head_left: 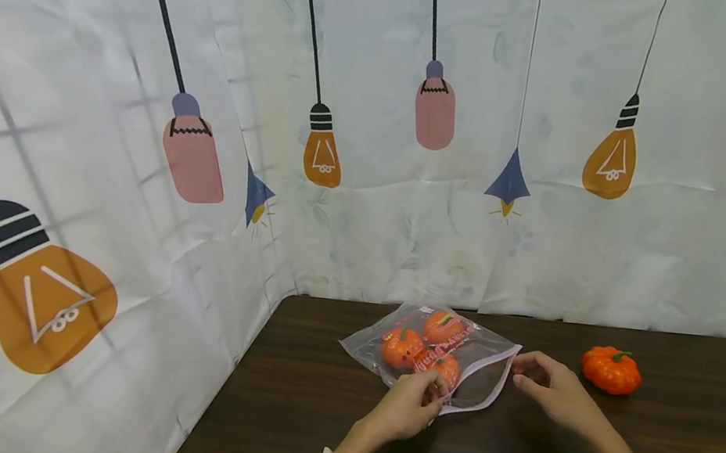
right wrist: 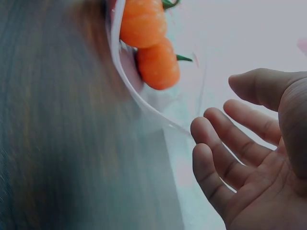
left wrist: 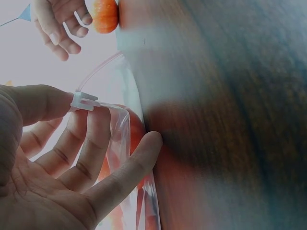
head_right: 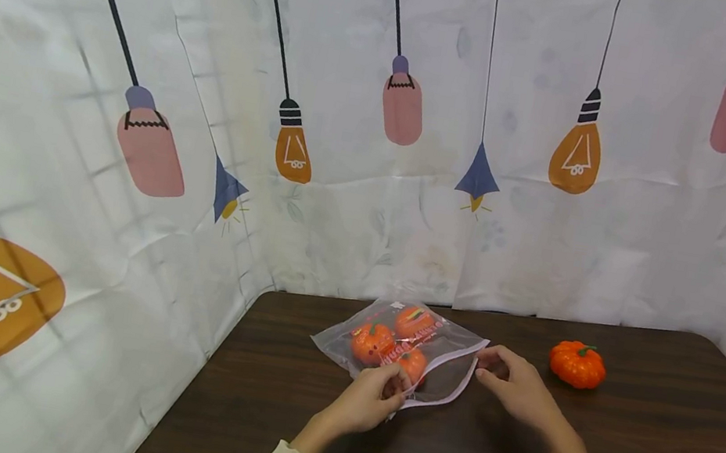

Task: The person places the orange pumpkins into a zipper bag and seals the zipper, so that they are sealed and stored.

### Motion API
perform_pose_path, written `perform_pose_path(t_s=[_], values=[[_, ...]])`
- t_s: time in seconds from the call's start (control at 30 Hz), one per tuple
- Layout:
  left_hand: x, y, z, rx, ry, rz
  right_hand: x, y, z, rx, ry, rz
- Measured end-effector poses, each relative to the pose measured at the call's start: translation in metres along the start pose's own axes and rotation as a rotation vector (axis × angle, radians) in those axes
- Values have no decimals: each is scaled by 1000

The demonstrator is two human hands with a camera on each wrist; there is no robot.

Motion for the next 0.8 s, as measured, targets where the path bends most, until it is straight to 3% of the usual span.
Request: perform_pose_path(t_s=[0.8], values=[[1, 1, 0, -19, -12, 5, 2, 57, -19, 131, -91, -146]])
Point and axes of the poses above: each hand's wrist, its own x-axis away from the middle knuckle, its own y-axis out of the back of the hand, z = x × y, the point moved 2 cm from there along -x, towards the middle knuckle, and after that the axes turned 14 degrees about -z, right-handed, at the moved point
